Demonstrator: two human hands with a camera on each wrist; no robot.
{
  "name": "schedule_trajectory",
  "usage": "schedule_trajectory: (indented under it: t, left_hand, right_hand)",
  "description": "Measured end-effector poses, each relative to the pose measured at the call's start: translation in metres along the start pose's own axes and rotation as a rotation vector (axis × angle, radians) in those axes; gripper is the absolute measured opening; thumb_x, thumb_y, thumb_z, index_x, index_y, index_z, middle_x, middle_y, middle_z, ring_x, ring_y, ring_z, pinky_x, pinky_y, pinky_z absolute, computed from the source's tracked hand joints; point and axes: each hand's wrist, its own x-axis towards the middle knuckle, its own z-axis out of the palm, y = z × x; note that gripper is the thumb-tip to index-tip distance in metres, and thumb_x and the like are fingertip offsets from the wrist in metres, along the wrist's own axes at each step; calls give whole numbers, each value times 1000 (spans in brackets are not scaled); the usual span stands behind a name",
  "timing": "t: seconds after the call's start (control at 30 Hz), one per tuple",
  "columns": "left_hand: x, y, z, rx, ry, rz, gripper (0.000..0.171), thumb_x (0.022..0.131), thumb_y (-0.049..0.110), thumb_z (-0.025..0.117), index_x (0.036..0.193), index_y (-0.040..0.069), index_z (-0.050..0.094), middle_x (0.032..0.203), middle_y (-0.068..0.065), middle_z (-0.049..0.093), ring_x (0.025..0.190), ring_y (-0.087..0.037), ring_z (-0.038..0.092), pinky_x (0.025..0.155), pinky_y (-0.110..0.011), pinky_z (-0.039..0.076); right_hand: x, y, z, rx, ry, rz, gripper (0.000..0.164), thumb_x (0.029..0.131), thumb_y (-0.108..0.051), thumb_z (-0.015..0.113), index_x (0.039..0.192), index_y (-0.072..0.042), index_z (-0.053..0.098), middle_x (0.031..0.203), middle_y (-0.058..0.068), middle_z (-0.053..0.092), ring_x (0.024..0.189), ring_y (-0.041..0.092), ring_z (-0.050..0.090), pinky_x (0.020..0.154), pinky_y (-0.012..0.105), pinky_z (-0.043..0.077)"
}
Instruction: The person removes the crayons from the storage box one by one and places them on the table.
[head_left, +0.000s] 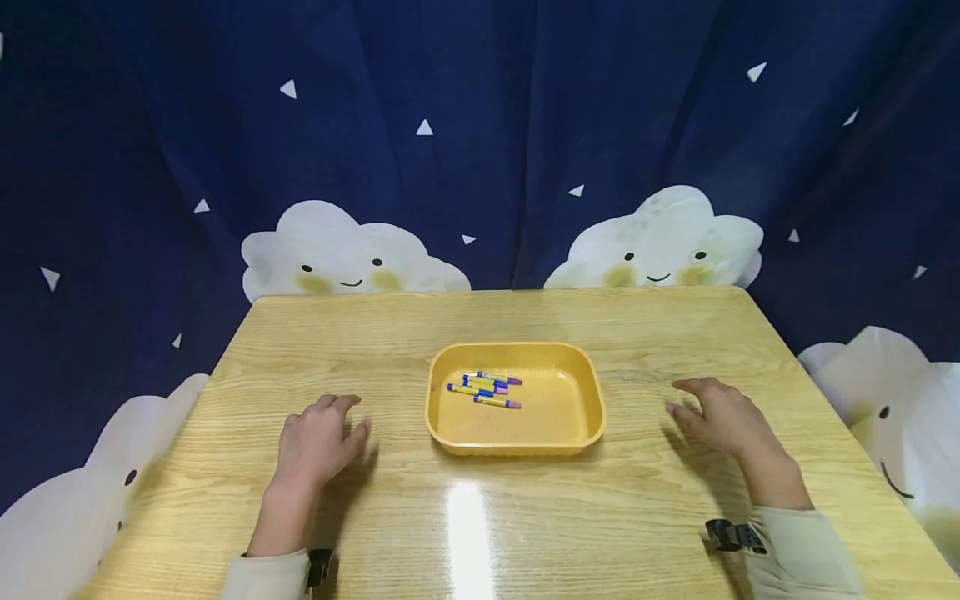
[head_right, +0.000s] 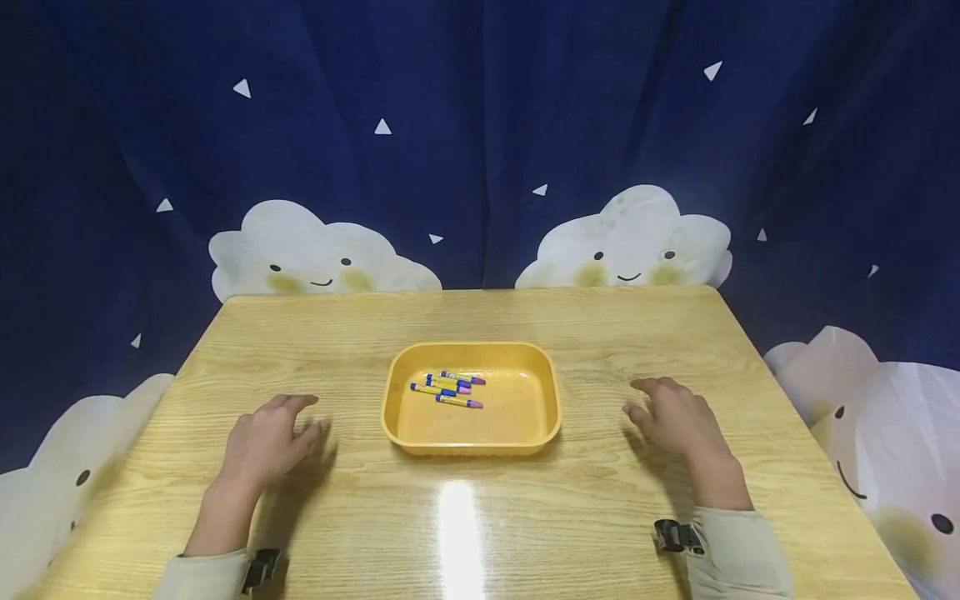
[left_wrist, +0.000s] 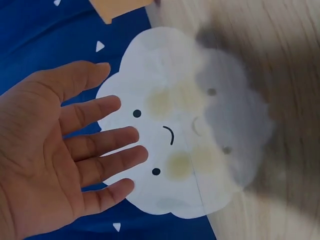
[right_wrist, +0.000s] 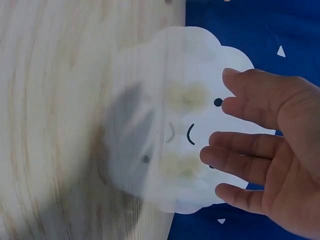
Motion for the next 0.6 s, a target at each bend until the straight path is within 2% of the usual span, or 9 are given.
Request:
schedule_trajectory:
  t: [0.13, 0.23, 0.43, 0.6]
  left_hand:
    - [-3, 2, -10, -200, -91, -53, 48, 86, 30, 65, 123, 2, 58, 120, -24, 55, 106, -43, 53, 82, -56, 42]
    - [-6, 6, -16, -338, -124, -81, 51, 88, 34, 64, 127, 2, 55, 125, -24, 52, 108, -43, 51, 86, -55, 41]
    - [-13, 11, -17, -432, -143, -119, 49, 88, 33, 64, 127, 4, 56, 127, -22, 52, 106, -44, 53, 83, -55, 43]
    - [-12, 18, -10, -515, -143, -123, 48, 88, 32, 65, 126, 6, 56, 125, -21, 53, 108, -44, 51, 84, -54, 43]
  right_hand:
    - [1, -7, -3, 114, 14, -19, 45, 88, -20, 65, 123, 7, 55, 119, 33, 51, 99, 50, 52, 75, 58, 43]
    - [1, -13, -7, 198, 8, -23, 45, 88, -22, 65, 124, 4, 55, 122, 32, 49, 104, 51, 49, 77, 58, 42]
    - [2, -23, -10, 310, -34, 5, 51, 88, -31, 65, 128, -1, 54, 128, 26, 49, 110, 46, 48, 80, 57, 42]
    - [7, -30, -14, 427, -49, -16, 50, 89, -29, 64, 130, -2, 52, 130, 22, 49, 112, 43, 48, 85, 56, 41]
